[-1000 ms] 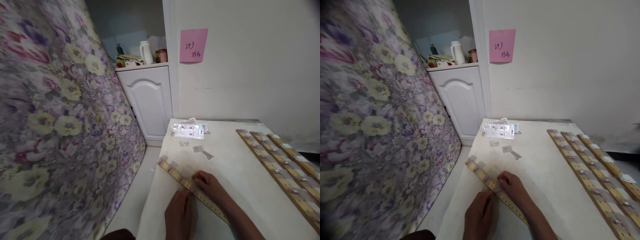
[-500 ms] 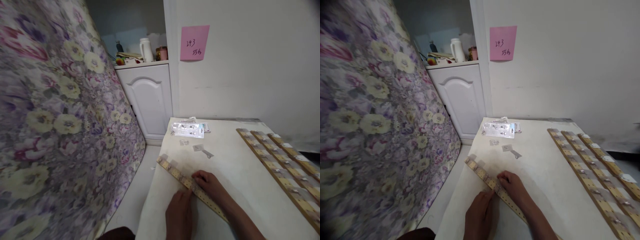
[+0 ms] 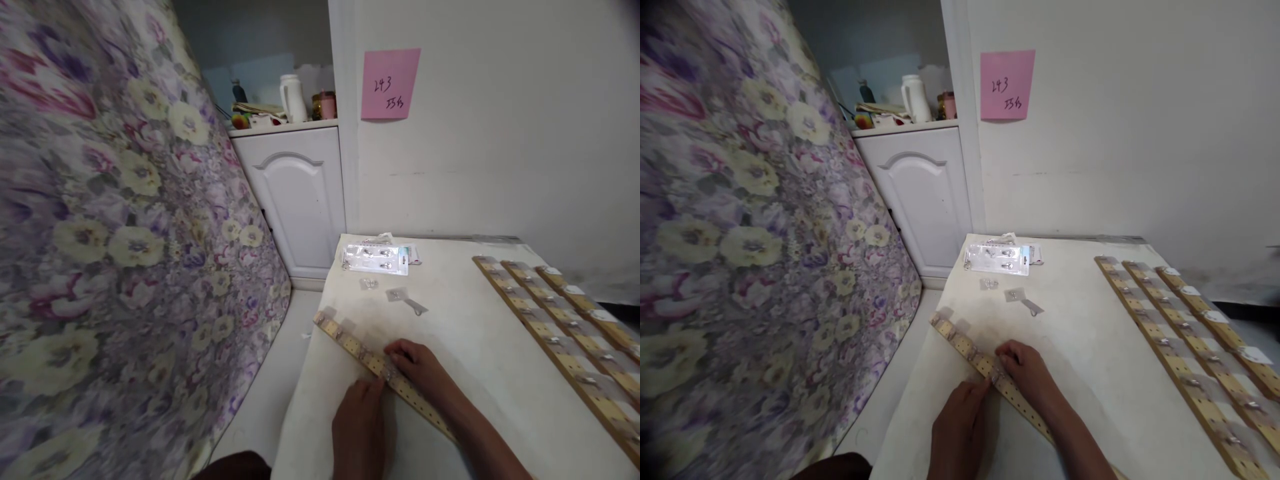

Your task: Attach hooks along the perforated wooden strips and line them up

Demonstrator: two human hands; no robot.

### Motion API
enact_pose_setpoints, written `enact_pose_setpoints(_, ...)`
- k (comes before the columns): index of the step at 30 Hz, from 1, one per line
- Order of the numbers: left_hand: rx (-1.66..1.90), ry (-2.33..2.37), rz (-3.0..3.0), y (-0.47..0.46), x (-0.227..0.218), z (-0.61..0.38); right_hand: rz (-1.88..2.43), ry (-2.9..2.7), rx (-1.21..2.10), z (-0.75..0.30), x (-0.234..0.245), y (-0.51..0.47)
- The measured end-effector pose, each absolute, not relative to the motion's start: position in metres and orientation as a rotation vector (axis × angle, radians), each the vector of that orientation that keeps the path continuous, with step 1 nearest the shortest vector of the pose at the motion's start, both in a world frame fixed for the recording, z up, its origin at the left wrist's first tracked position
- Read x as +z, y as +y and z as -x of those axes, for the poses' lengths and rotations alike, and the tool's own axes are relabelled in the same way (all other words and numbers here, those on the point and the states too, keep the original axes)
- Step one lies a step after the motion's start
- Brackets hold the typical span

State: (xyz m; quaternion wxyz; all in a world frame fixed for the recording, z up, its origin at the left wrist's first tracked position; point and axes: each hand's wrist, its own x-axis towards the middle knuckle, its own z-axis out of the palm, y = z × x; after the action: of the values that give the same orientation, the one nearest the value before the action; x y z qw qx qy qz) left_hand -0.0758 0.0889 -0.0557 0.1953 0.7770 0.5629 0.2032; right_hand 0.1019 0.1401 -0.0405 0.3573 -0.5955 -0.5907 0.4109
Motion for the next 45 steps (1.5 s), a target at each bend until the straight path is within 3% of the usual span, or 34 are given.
enact_pose_setpoints(45,0.586,1.614,-2.173,0.086,-0.052,0.074,1.536,-1.523,1.077,-0.103,-0.039,0.139)
